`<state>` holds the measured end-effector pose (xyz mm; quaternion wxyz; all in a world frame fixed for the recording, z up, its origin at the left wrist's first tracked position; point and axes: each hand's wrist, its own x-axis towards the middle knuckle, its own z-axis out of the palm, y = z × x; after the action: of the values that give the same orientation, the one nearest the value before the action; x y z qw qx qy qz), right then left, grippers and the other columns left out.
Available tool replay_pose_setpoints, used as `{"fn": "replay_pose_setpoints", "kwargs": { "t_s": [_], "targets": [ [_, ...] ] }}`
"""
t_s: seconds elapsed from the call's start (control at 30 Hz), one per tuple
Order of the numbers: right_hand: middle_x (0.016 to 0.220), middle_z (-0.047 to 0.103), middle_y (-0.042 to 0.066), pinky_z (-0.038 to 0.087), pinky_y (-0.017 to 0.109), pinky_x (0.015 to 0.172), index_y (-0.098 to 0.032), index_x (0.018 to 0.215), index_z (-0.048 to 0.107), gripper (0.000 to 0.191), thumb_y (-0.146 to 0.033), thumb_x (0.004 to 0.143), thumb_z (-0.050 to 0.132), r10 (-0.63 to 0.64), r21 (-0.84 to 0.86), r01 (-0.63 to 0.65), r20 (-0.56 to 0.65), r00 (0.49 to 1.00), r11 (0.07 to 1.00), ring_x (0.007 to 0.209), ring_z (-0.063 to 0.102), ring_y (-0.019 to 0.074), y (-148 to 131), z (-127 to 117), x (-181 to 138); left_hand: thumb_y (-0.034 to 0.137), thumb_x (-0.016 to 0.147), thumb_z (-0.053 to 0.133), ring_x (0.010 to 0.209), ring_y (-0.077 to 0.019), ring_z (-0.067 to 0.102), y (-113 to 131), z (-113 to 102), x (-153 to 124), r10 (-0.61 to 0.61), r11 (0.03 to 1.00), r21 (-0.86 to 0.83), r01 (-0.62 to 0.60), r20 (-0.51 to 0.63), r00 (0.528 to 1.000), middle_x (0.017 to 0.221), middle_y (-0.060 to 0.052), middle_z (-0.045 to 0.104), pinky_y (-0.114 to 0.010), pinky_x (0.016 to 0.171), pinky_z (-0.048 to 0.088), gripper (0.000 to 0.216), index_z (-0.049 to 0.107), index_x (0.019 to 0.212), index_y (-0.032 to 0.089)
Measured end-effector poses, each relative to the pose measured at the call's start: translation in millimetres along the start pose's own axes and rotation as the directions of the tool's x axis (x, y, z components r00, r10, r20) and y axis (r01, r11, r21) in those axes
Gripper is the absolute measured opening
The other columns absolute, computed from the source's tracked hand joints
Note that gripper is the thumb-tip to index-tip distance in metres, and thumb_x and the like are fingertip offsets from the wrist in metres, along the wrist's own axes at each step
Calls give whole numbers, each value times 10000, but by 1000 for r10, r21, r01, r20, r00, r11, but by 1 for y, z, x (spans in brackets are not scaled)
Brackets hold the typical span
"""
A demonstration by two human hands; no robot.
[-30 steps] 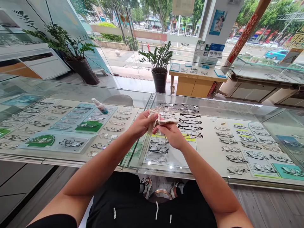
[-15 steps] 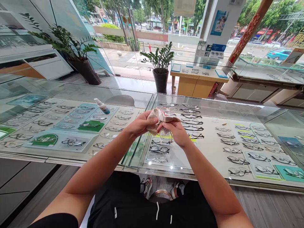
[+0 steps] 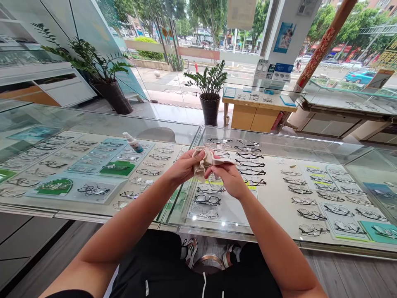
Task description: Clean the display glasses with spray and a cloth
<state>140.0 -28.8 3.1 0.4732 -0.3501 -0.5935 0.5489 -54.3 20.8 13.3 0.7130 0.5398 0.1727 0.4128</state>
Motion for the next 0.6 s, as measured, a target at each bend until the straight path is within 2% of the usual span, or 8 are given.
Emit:
{"fn": "replay_pose_setpoints", "kwargs": {
  "t_s": [0.1, 0.2, 0.33, 0.5, 0.6],
  "targets": [
    [868, 782, 62, 436, 383, 850, -228, 828, 811, 281, -408, 986, 664, 1, 29, -1, -16, 1000, 1000, 842, 562, 224, 0, -2, 1, 421, 857, 906, 699, -152, 684, 4, 3, -2, -22, 1000, -6, 22, -1, 1000, 801, -44, 736, -250, 682, 516, 412, 753, 1127, 149],
    [819, 766, 51, 440, 380, 840, -231, 850, 811, 252, -409, 971, 679, 12, 43, -11, -14, 1000, 999, 824, 569, 223, 5, 0, 2, 378, 863, 905, 604, -120, 620, 5, 7, -3, -11, 999, 38, 10, 24, 1000, 705, -7, 689, -238, 643, 488, 389, 725, 1132, 162],
    [773, 740, 33, 458, 386, 868, -237, 862, 805, 223, -421, 943, 710, 32, -24, -32, -6, 999, 999, 844, 621, 234, 11, 6, 1, 467, 917, 844, 512, -119, 591, -1, 7, -2, -27, 995, 100, 28, -12, 1000, 638, -4, 665, -233, 538, 446, 348, 722, 987, 148],
    [786, 765, 47, 480, 405, 935, -228, 785, 805, 247, -383, 942, 694, -1, 0, 1, 32, 999, 1000, 896, 658, 250, 7, 7, 0, 633, 1035, 624, 492, -155, 619, -4, 3, -1, -46, 994, 100, 43, 28, 999, 556, -36, 654, -258, 537, 488, 532, 740, 930, 125],
    [768, 782, 52, 482, 393, 863, -223, 756, 804, 230, -346, 918, 697, 14, 50, -14, -4, 1000, 999, 819, 642, 235, 2, 3, -1, 607, 966, 746, 581, -154, 665, -3, -1, -1, -48, 999, 21, 48, 5, 999, 650, -50, 703, -245, 586, 509, 482, 741, 923, 127]
  ]
}}
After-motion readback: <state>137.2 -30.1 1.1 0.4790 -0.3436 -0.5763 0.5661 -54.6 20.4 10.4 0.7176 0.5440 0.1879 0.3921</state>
